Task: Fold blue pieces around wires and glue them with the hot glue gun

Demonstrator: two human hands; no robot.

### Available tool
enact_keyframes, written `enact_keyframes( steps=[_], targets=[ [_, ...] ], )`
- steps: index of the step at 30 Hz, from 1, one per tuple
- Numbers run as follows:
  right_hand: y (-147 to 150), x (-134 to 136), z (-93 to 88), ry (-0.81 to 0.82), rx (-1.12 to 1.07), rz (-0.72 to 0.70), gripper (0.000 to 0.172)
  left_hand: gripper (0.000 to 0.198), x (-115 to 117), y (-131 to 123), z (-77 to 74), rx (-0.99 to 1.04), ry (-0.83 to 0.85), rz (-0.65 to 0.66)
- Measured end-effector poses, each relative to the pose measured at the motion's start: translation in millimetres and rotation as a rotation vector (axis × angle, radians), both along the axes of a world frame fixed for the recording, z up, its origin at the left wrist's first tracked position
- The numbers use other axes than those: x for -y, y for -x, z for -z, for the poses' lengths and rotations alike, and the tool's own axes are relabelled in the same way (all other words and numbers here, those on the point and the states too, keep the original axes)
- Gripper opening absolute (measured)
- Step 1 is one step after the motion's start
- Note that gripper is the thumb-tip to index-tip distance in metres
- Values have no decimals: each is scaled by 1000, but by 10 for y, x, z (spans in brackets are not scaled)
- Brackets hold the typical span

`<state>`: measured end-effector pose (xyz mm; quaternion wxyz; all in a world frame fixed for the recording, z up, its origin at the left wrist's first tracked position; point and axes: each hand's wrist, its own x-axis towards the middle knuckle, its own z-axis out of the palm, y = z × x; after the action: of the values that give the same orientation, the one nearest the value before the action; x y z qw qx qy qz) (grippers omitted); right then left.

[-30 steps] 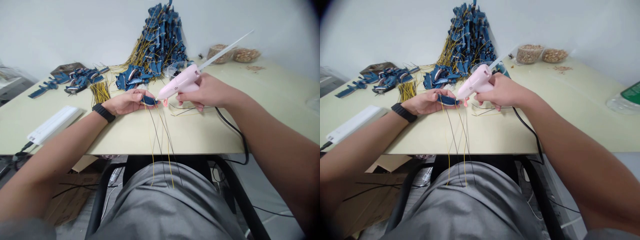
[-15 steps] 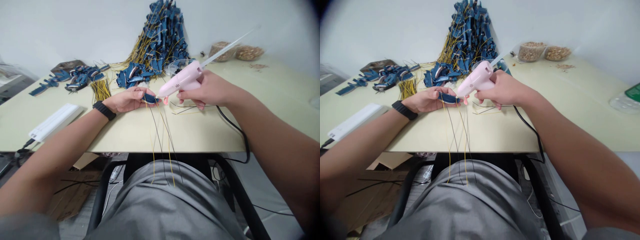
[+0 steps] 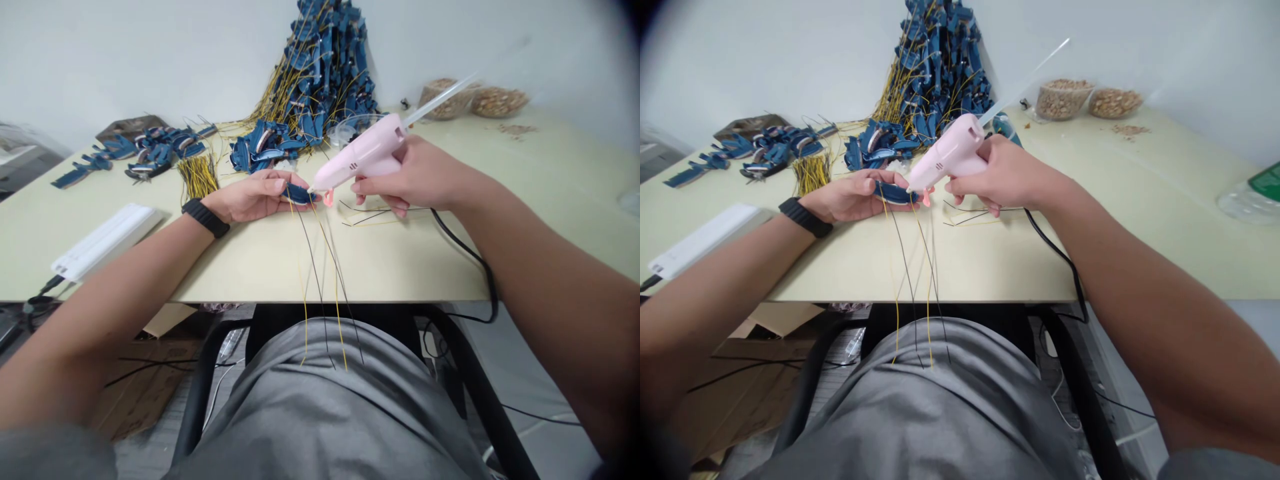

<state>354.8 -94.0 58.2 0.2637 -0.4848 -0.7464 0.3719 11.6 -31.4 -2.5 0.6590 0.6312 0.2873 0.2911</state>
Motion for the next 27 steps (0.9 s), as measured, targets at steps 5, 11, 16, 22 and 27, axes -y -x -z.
enact_keyframes(
  steps=[5,11,16,22,27],
  targets=[
    [79,56,-22,7,38,8,10,76,-4,-5,0,-1,-11,22],
    [144,70,-17,47,-30,4,20,79,-46,16,23,-18,-22,47],
    [135,52,7,58,-50,-5,19,80,-97,25,59,-6,-60,90],
    [26,-13,19,61,-150,-79,10,79,-50,25,32,-44,-95,8],
    [-17,-20,-2,53,-148,-72,17,74,-45,23,32,-51,-85,-16]
  ],
)
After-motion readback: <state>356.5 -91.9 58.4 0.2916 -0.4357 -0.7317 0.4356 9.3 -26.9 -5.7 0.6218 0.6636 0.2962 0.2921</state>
